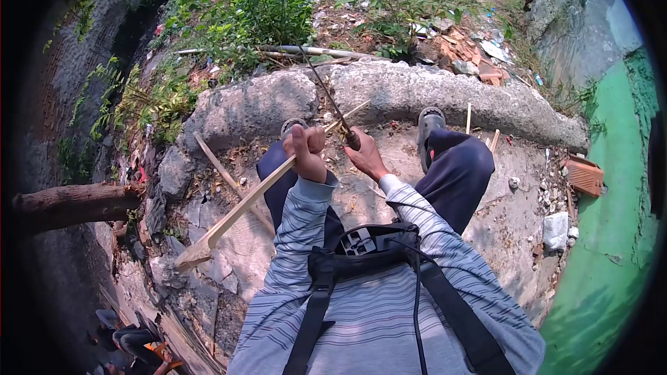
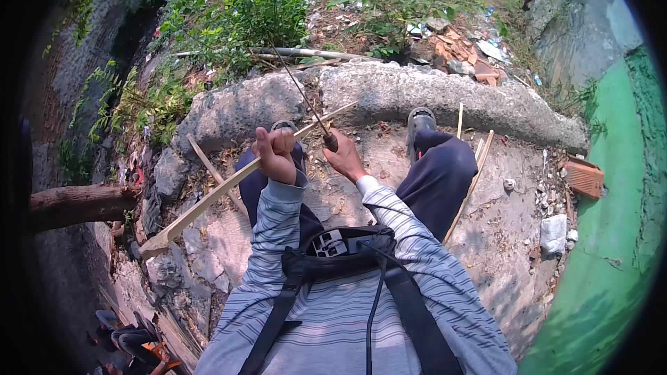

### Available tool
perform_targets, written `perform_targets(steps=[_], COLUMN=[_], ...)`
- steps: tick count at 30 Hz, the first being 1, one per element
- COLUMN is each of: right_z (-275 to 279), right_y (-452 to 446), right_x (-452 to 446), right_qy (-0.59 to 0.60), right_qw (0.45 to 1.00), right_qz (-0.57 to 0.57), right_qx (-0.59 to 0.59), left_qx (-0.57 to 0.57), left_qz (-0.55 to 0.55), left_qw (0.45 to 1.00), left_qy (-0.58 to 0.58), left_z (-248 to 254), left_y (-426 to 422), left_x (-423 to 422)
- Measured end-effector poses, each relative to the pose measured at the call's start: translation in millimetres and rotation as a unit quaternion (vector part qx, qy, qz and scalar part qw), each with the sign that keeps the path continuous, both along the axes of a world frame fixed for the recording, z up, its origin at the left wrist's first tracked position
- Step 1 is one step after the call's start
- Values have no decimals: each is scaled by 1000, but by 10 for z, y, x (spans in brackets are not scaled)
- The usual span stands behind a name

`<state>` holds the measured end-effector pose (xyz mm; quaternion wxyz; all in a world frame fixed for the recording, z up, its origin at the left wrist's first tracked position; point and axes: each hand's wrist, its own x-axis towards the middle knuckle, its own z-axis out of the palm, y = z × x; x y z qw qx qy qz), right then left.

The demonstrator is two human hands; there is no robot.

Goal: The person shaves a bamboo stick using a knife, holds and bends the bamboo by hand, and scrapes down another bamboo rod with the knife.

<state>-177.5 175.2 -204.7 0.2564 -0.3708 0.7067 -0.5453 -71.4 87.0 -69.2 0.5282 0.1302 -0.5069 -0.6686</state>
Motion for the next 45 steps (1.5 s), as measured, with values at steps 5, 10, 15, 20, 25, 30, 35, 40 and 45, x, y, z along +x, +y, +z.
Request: perform_targets(steps=[5,10,15,20,25,30,35,40,45], right_z=[-356,-209,-70,-391,-376,-237,-668,-412,-261], right_y=[12,21,26,71,99,199,219,170,185], right_x=[-136,-109,-97,-175,-162,-39,-115,-41,-83], right_qy=[-65,-8,25,-66,20,46,4,9,0], right_qw=[996,998,999,996,994,995,997,994,995], right_qz=[-28,-50,-26,-43,-65,-45,-62,-95,-91], right_qx=[61,42,40,48,85,81,55,47,29], left_qx=[-8,7,3,8,6,32,30,31,21], left_qz=[-9,-14,-4,-14,-29,4,11,-19,-40], left_qw=[1000,1000,1000,999,999,999,999,999,997], left_qy=[1,15,18,31,14,26,26,2,-57], left_z=[-14,-34,-21,-2,-18,9,77,280,481], left_y=[39,-7,28,7,-11,-39,-167,-359,-529], left_x=[24,22,5,26,55,0,-123,-319,-575])
